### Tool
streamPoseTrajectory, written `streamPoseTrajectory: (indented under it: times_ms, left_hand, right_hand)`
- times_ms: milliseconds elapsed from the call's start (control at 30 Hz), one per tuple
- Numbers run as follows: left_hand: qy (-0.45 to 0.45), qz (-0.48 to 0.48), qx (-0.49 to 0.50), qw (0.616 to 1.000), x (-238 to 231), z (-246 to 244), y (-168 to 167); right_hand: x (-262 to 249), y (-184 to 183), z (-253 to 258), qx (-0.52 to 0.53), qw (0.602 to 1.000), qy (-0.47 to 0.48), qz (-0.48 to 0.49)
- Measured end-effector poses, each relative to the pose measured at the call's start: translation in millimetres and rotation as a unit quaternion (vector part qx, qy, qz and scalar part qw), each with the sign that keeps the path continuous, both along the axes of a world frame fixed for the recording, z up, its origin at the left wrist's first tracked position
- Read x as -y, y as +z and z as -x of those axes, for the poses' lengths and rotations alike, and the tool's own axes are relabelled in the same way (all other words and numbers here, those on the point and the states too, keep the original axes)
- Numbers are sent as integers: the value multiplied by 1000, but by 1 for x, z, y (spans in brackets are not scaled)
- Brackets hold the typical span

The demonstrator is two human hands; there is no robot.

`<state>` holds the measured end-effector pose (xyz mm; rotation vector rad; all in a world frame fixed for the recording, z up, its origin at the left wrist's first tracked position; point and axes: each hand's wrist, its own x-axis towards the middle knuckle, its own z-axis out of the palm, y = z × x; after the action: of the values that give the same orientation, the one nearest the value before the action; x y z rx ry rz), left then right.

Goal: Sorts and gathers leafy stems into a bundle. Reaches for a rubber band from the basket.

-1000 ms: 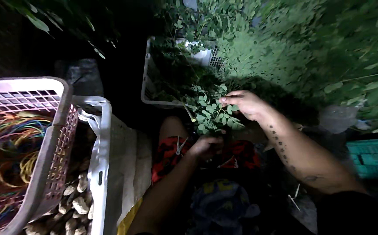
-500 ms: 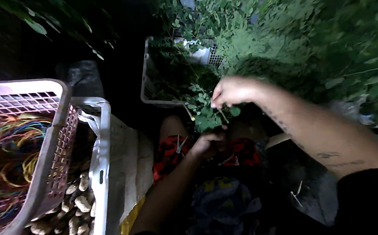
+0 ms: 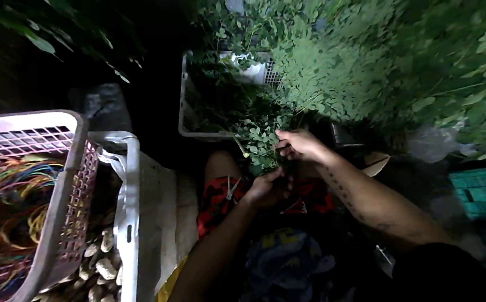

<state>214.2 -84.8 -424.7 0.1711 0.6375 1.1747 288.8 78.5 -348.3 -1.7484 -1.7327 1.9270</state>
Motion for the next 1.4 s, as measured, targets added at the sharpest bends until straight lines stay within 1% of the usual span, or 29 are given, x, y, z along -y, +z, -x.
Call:
streamPoseTrajectory:
  times_ms: [67,100,133,167,200,233,267,300,367,400,433,467,500,533,567,600,633,667,733,833,900,967,1033,1100,1167,1233,1300,1367,1400]
  left_hand:
    - [-28,-14,-12,999,2,3,4]
    - [-32,-20,-10,999,2,4,6]
    - [-31,-26,-2,999,2,6,6]
    - [-25,-31,7,999,2,7,7]
    - [-19,-30,13,999,2,8,8]
    - [-18,-27,13,999,2,8,9]
    - [-20,-26,8,999,1,8,12]
    - [-19,-26,6,999,0,9,15]
    - [1,-34,21,999,-3,14,26]
    - [16,-35,33,999,-5,17,31]
    - [28,-31,40,998,-6,20,34]
    - [38,-19,40,998,-7,22,36]
    - [43,-7,42,998,-9,25,36]
    - [46,1,42,998,-11,26,35]
    - [45,6,40,998,-13,25,33]
    - [38,3,32,999,-14,23,30]
    - [33,-3,23,999,-13,20,27]
    - [35,-3,16,999,-13,17,26]
    - [47,17,6,999,-9,15,27]
    - [75,69,3,995,-1,24,25]
    - [78,69,-4,995,5,31,21]
    - [80,70,0,994,8,32,17]
    - [80,58,9,995,8,28,13]
    - [89,47,21,995,4,23,13]
    - [123,74,42,989,-1,20,20]
    - [149,103,66,981,-4,21,27]
    - [141,109,52,983,0,25,25]
    - [115,78,60,988,4,34,16]
    - [109,65,78,989,4,38,12]
  right_hand:
    - [2,-7,6,-60,995,-63,-41]
    - [2,-7,10,-85,991,-64,-83]
    - [1,-5,14,-97,986,-38,-131]
    - [-3,-2,18,-97,980,10,-173]
    - [-9,0,21,-87,975,63,-193]
    - [-15,3,23,-70,973,103,-192]
    - [-22,6,22,-54,972,125,-189]
    - [-28,11,18,-35,969,131,-208]
    - [-35,21,0,-17,950,92,-298]
    - [-32,21,-14,-28,943,45,-327]
    - [-22,16,-28,-47,947,-15,-318]
    - [-6,9,-42,-69,959,-69,-265]
    - [13,3,-55,-96,974,-114,-169]
    - [33,0,-65,-121,981,-143,-40]
    - [47,-1,-69,-136,974,-157,86]
    - [56,-2,-73,-149,962,-149,176]
    - [61,-3,-74,-151,958,-132,205]
    - [63,-2,-74,-145,965,-110,188]
    - [59,0,-81,-133,983,-51,113]
    - [48,25,-102,-89,996,24,12]
    - [41,43,-120,-79,994,42,-59]
    - [33,51,-130,-71,992,41,-99]
    - [28,44,-127,-12,995,35,-98]
    - [35,25,-116,27,997,51,-45]
    - [48,6,-104,16,997,79,8]
    - [54,-3,-93,-10,995,95,31]
    - [53,4,-86,-33,995,92,30]
    - [42,28,-87,-53,995,86,-2]
    - [33,45,-91,-62,994,80,-37]
